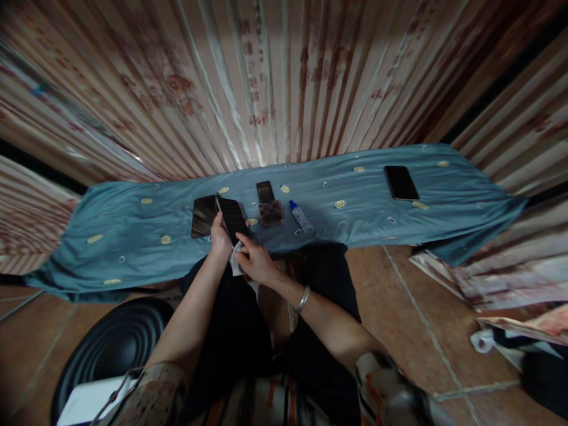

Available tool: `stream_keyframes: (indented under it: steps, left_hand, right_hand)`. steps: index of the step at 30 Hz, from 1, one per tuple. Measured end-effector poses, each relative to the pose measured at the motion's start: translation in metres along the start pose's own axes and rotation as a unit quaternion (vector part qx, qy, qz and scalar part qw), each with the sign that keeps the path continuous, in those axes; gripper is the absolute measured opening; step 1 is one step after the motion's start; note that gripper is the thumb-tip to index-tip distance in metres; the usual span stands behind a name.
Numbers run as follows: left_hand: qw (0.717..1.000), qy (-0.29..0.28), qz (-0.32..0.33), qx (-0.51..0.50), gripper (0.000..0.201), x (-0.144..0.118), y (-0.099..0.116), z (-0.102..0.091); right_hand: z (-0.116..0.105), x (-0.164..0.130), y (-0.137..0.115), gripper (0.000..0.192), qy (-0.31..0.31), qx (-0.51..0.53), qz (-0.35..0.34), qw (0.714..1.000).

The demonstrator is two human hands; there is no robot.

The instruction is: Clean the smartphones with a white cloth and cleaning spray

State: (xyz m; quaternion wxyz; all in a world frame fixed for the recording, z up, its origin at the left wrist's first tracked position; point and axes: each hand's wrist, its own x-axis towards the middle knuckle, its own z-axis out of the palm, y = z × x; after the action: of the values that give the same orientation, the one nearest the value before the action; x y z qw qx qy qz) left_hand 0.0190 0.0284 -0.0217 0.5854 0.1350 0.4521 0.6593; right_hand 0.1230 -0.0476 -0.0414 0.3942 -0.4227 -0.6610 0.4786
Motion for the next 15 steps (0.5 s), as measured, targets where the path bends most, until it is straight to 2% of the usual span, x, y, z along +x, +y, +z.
stream_keyframes:
  steps: [5, 8, 10, 13, 15]
  left_hand:
    - [0.999, 0.006, -0.037, -0.008, 0.041, -0.004, 0.006, 0.002]
    - [0.997, -0.026, -0.069, -0.018, 0.045, -0.007, 0.010, 0.002]
    - [0.995, -0.045, -0.084, -0.020, 0.046, -0.009, 0.013, 0.002]
    - [0.992, -0.069, -0.099, -0.028, 0.045, -0.011, 0.016, 0.002]
    - [0.990, -0.085, -0.106, -0.032, 0.043, -0.011, 0.019, 0.003]
  right_hand:
    - [-0.018, 0.005, 0.006, 0.053, 0.048, 0.036, -0.011, 0.998]
    - [-0.038, 0.009, 0.014, 0.048, 0.120, -0.004, 0.012, 0.993]
    - [-0.050, 0.010, 0.018, 0.045, 0.147, -0.057, 0.042, 0.987]
    - [-0.059, 0.011, 0.023, 0.029, 0.123, -0.098, 0.093, 0.983]
    - [-0.059, 0.012, 0.025, 0.015, 0.100, -0.048, 0.128, 0.986]
